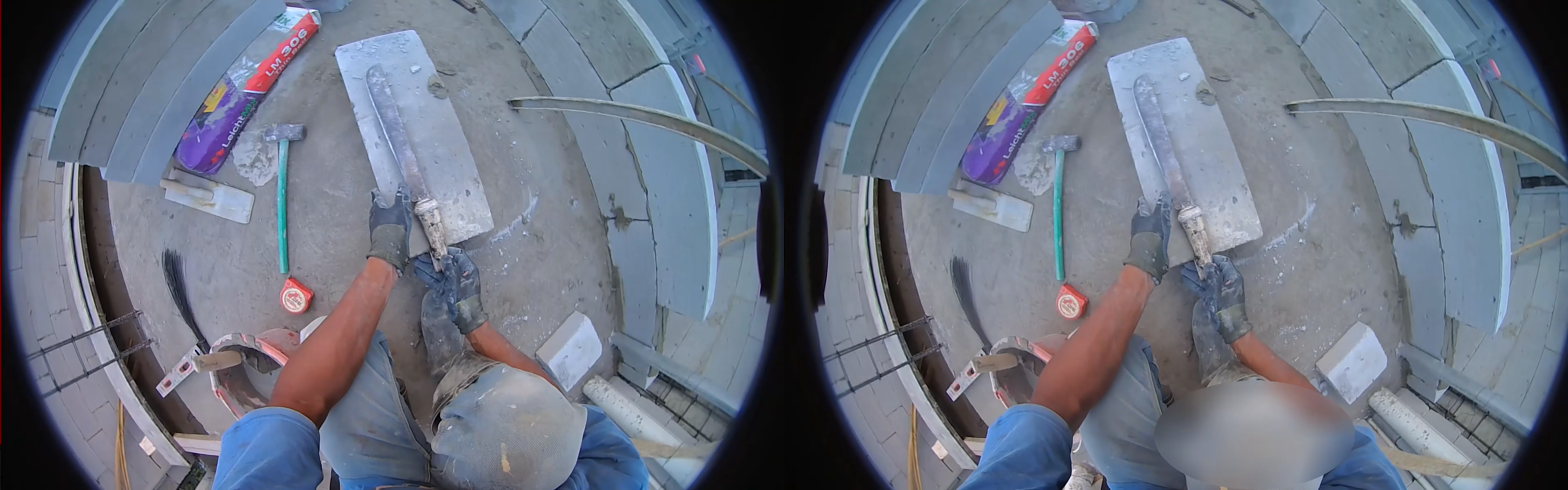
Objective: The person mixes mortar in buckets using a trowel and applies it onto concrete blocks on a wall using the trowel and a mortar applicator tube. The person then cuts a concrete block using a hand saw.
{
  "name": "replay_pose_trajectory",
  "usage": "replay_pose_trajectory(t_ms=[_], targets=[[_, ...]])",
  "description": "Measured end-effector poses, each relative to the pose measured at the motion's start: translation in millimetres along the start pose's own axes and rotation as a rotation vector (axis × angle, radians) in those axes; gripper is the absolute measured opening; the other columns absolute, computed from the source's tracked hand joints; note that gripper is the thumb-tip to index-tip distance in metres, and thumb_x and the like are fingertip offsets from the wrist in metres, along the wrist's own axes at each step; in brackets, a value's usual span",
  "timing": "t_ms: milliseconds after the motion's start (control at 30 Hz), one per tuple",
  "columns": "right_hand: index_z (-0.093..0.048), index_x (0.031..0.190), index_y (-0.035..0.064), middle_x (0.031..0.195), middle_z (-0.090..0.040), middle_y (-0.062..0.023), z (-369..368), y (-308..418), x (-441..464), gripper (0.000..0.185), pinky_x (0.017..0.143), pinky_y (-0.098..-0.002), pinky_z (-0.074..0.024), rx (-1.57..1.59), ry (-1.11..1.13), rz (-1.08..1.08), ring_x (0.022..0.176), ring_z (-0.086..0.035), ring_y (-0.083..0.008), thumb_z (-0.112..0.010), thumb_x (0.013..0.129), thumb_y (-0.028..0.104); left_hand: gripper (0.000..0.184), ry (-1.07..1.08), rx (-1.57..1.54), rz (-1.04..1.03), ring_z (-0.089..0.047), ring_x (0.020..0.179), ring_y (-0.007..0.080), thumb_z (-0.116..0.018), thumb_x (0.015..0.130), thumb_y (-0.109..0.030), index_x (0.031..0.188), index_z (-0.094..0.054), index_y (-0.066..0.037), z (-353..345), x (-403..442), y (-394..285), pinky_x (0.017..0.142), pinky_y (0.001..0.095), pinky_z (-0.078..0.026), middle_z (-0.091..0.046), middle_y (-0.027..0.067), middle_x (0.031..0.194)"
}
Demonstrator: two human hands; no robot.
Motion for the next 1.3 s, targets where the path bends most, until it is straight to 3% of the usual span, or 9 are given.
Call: replay_pose_trajectory(t_ms=[100, 267, 500, 633, 700, 933, 1033, 1100, 1300], targets=[[-0.054, 0.112, -0.0007, 0.1, -0.061, -0.0089, 0, 0, -2, 0.023, 0.087, -0.0392, -0.0598, -0.053, -0.023, 0.002, 0.094, -0.068, -0.0248, -0.058, 0.101, 0.018, 0.068, -0.043, 0.084, -0.032, -0.068, 0.092, 0.0309, -0.059, 0.095, -0.041, 0.139, -0.045, 0.008, 2, -5, 1, 0.07, 0.0406, -0.056, -0.063, 0.0255, 0.12], [-0.055, 0.106, -0.0007, 0.097, -0.06, -0.0059, -7, 5, -4, 0.02, 0.085, -0.0379, -0.0599, -0.126, -0.014, 0.015, 0.093, -0.068, -0.0219, -0.058, 0.101, 0.018, 0.059, 0.068, -0.124, 0.036, -0.067, 0.091, 0.029, -0.058, 0.097, -0.039, 0.134, -0.05, 0.006, 2, 4, 12, 0.074, 0.0374, -0.054, -0.066, 0.0214, 0.114], [-0.057, 0.114, -0.0041, 0.105, -0.064, -0.012, -6, 8, -9, 0.021, 0.094, -0.0426, -0.0581, 0.056, -0.009, -0.07, 0.1, -0.068, -0.027, -0.057, 0.1, 0.012, 0.041, 0.083, -0.233, 0.086, -0.062, 0.084, 0.0198, -0.055, 0.1, -0.036, 0.121, -0.058, 0.0, 8, -5, -5, 0.072, 0.0358, -0.051, -0.065, 0.0114, 0.101], [-0.057, 0.113, -0.0051, 0.107, -0.064, -0.0135, -5, 11, -10, 0.021, 0.095, -0.0431, -0.0576, 0.129, -0.03, -0.097, 0.101, -0.068, -0.0282, -0.058, 0.099, 0.009, 0.041, 0.167, -0.393, 0.099, -0.06, 0.086, 0.0182, -0.055, 0.1, -0.037, 0.121, -0.059, -0.003, 11, -6, -8, 0.074, 0.0355, -0.051, -0.064, 0.0086, 0.099], [-0.057, 0.113, -0.005, 0.108, -0.064, -0.0143, -2, 8, -10, 0.02, 0.097, -0.0431, -0.0571, 0.22, -0.005, -0.12, 0.099, -0.068, -0.028, -0.06, 0.096, 0.006, 0.049, 0.112, -0.331, 0.241, -0.06, 0.088, 0.0192, -0.064, 0.094, -0.042, 0.125, -0.06, -0.004, 15, -1, -5, 0.077, 0.0341, -0.052, -0.063, 0.0075, 0.104], [-0.06, 0.109, -0.0036, 0.102, -0.067, -0.0133, 1, 16, -7, 0.019, 0.088, -0.0403, -0.0605, 0.217, -0.012, -0.063, 0.091, -0.069, -0.0235, -0.064, 0.091, 0.002, 0.043, 0.135, -0.475, 0.18, -0.062, 0.093, 0.0208, -0.062, 0.096, -0.036, 0.124, -0.06, -0.003, 13, -1, 1, 0.081, 0.036, -0.053, -0.063, 0.0084, 0.107], [-0.062, 0.106, -0.0021, 0.09, -0.069, -0.0093, -3, 24, -4, 0.02, 0.075, -0.0337, -0.0606, -0.07, -0.133, -0.045, 0.081, -0.069, -0.0189, -0.069, 0.089, 0.005, 0.043, 0.14, -0.454, 0.181, -0.062, 0.093, 0.0206, -0.063, 0.096, -0.035, 0.124, -0.06, -0.003, 14, 1, 3, 0.081, 0.0357, -0.053, -0.064, 0.0086, 0.106], [-0.063, 0.101, -0.0001, 0.082, -0.068, -0.0047, -2, 25, 0, 0.02, 0.066, -0.0279, -0.0564, -0.446, -0.164, 0.222, 0.072, -0.067, -0.0139, -0.074, 0.086, 0.009, 0.045, 0.14, -0.42, 0.166, -0.062, 0.094, 0.02, -0.063, 0.096, -0.037, 0.124, -0.06, -0.001, 15, -2, 2, 0.08, 0.0337, -0.053, -0.064, 0.0085, 0.107], [-0.06, 0.096, 0.0006, 0.082, -0.066, -0.0059, -6, 14, 1, 0.017, 0.062, -0.0267, -0.0536, -0.971, -0.291, 0.41, 0.071, -0.066, -0.012, -0.071, 0.087, 0.008, 0.048, 0.102, -0.434, 0.111, -0.061, 0.093, 0.0193, -0.061, 0.096, -0.042, 0.124, -0.061, -0.003, 10, -11, -3, 0.082, 0.0319, -0.051, -0.064, 0.0079, 0.106]])
Point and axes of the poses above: each hand's wrist, its own x-axis towards the middle knuckle, its own z-axis out of the back of the hand, y = z × x, the point moved 3 cm from there along x, towards the middle knuckle
